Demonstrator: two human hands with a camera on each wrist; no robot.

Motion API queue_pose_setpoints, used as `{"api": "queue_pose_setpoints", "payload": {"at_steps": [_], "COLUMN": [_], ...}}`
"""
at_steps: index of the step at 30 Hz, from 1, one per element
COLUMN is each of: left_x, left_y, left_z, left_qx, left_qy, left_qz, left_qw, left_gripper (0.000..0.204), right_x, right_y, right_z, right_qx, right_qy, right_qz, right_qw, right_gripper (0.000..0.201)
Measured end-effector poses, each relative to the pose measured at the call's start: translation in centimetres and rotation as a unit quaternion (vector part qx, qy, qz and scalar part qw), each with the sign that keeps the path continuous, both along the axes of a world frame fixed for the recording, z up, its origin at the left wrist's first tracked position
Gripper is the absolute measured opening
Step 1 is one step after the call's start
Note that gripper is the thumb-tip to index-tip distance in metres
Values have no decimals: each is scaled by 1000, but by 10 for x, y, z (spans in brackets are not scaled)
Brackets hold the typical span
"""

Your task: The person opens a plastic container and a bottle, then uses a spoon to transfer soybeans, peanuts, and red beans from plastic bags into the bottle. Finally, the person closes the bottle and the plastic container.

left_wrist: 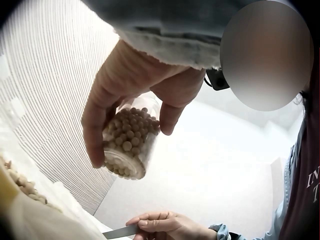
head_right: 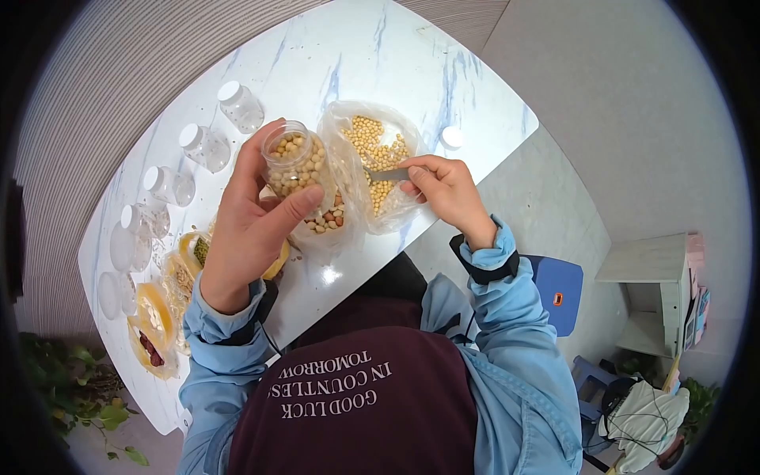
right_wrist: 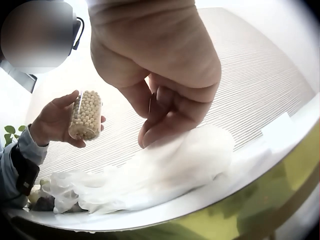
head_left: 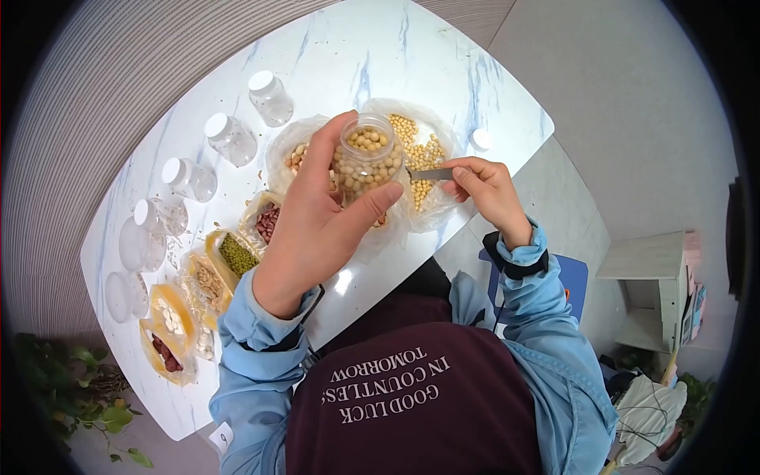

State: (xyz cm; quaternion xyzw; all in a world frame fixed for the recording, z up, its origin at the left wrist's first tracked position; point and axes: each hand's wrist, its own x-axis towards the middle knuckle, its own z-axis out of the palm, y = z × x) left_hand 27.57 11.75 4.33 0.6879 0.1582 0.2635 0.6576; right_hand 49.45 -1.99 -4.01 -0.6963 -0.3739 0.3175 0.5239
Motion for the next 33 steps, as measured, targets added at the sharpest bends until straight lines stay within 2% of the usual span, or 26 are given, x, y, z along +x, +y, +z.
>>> {"api": "queue_pose_setpoints", "payload": {"at_steps": [2, 7, 16, 23, 28, 33], "left_x": [-1, -1, 0, 0, 0, 0], "left_y": [-1, 3, 5, 6, 6, 5], "left_z": [3, -7, -14, -17, -21, -18], "left_qx": [-16, 59, 113, 226, 252, 245], "left_qy": [14, 26, 92, 132, 125, 129], "left_qz": [-5, 2, -20, -17, -14, -19], "left_qw": [1000, 998, 989, 965, 960, 961], "left_gripper": [67, 66, 68, 67, 67, 70], "right_x": [1, 8, 19, 0, -18, -41], "right_y": [0, -1, -10, -14, -15, -16], "right_z": [2, 3, 24, 70, 88, 90], "right_qx": [-10, 14, 127, 188, 211, 230], "right_qy": [66, 132, 115, 72, 60, -81], "right_qz": [-27, -79, -138, -98, -29, -6], "right_qw": [997, 988, 976, 975, 975, 970], "right_gripper": [22, 24, 24, 25, 26, 22]}}
